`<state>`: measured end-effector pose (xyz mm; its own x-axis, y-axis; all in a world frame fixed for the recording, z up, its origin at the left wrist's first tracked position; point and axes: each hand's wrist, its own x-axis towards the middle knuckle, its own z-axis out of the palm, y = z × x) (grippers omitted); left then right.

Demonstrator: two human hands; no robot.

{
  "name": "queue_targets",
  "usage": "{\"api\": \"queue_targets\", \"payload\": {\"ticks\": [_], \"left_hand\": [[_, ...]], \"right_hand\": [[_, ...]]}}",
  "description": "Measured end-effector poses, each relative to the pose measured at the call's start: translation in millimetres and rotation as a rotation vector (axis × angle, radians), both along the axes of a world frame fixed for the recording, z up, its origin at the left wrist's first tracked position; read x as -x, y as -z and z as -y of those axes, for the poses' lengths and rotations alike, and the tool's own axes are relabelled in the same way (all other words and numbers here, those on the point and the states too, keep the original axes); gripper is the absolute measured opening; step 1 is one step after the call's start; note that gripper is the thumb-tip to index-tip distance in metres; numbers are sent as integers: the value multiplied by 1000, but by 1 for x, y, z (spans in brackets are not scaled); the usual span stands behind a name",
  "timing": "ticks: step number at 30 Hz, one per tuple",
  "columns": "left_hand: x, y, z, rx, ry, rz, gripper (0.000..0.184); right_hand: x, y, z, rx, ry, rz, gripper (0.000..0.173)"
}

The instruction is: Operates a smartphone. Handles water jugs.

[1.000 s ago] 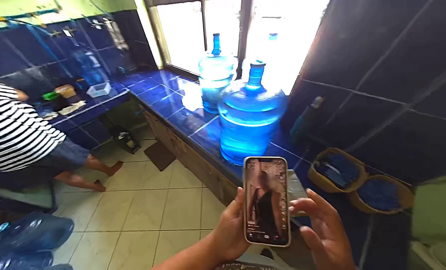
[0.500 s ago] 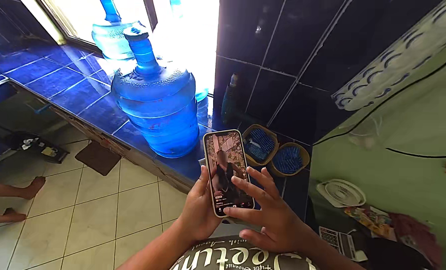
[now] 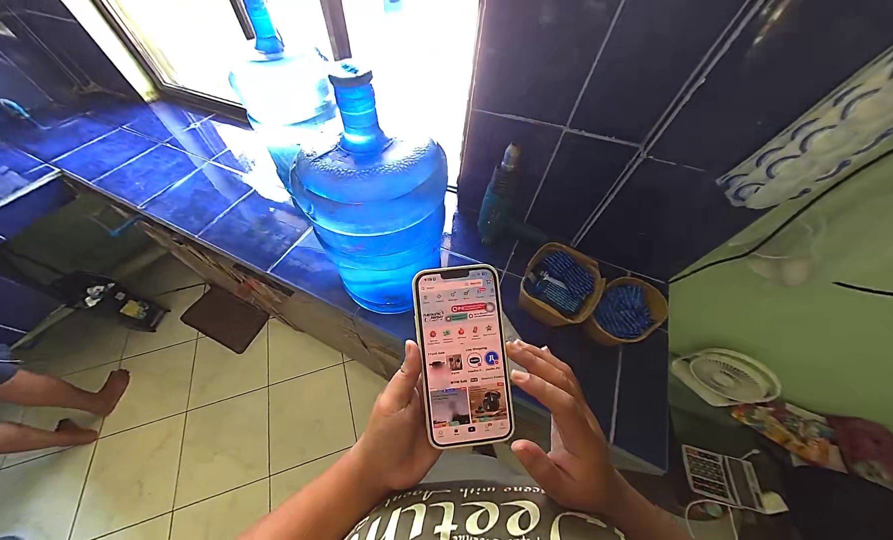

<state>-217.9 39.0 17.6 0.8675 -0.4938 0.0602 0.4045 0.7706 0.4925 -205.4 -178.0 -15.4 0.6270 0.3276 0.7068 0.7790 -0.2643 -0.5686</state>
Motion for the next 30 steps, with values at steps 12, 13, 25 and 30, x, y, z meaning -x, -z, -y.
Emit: {"api": "queue_targets", "payload": {"ticks": [12, 13, 25, 30], "left_hand": [[24, 11, -54, -16, 36, -38, 61], [25, 11, -55, -20, 38, -47, 61], [26, 7, -57, 5, 57, -44, 60], [20, 6, -43, 2, 56, -42, 60]], "right_hand": [[21, -4, -53, 26, 59, -33, 55], [19, -8, -55, 25, 57, -29, 55], [8, -28, -59, 142, 46, 48, 42], [-1, -36, -43, 177, 67, 74, 44]]}}
